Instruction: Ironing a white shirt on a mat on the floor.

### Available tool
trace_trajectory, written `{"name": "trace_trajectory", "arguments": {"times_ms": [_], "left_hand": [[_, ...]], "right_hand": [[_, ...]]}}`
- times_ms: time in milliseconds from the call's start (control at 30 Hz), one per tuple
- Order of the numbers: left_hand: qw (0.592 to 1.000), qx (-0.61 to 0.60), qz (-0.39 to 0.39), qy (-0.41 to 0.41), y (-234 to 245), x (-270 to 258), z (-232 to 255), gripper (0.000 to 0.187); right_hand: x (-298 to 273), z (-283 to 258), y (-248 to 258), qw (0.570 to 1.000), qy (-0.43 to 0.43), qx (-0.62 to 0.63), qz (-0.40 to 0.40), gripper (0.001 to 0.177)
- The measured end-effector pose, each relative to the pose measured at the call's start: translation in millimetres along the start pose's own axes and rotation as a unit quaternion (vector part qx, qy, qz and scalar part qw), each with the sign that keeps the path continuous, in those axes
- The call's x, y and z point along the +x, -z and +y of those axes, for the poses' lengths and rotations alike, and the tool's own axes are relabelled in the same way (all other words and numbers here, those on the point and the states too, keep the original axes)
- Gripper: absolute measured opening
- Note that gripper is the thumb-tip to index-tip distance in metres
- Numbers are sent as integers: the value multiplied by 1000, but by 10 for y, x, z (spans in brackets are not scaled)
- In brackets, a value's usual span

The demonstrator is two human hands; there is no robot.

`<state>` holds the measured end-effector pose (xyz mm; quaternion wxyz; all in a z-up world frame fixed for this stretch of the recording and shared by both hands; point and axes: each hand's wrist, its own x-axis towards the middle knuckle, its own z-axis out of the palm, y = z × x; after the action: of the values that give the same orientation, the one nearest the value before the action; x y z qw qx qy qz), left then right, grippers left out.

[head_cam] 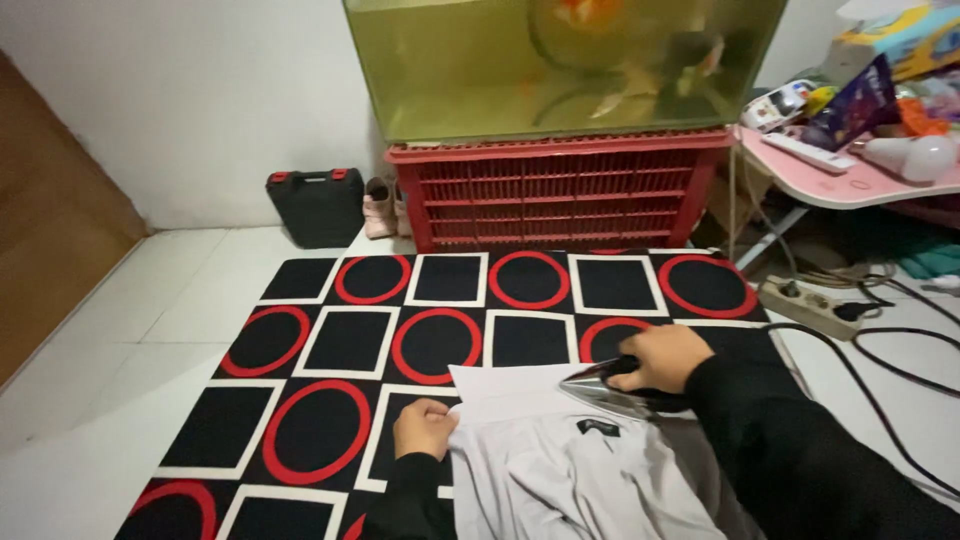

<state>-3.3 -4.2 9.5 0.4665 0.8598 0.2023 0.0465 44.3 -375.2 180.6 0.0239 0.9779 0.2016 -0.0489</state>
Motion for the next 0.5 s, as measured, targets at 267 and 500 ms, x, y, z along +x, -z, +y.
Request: {"name": "trace_trajectory", "arguments": {"times_ms": [267,500], "left_hand": [[999,-31,20,28,-45,18,-71,23],[996,-31,26,81,-4,-88,144,22]], "right_hand": [[-474,859,-151,996,-80,-21,-23,63],[-528,1216,-182,985,-171,-13,-20,67]]}}
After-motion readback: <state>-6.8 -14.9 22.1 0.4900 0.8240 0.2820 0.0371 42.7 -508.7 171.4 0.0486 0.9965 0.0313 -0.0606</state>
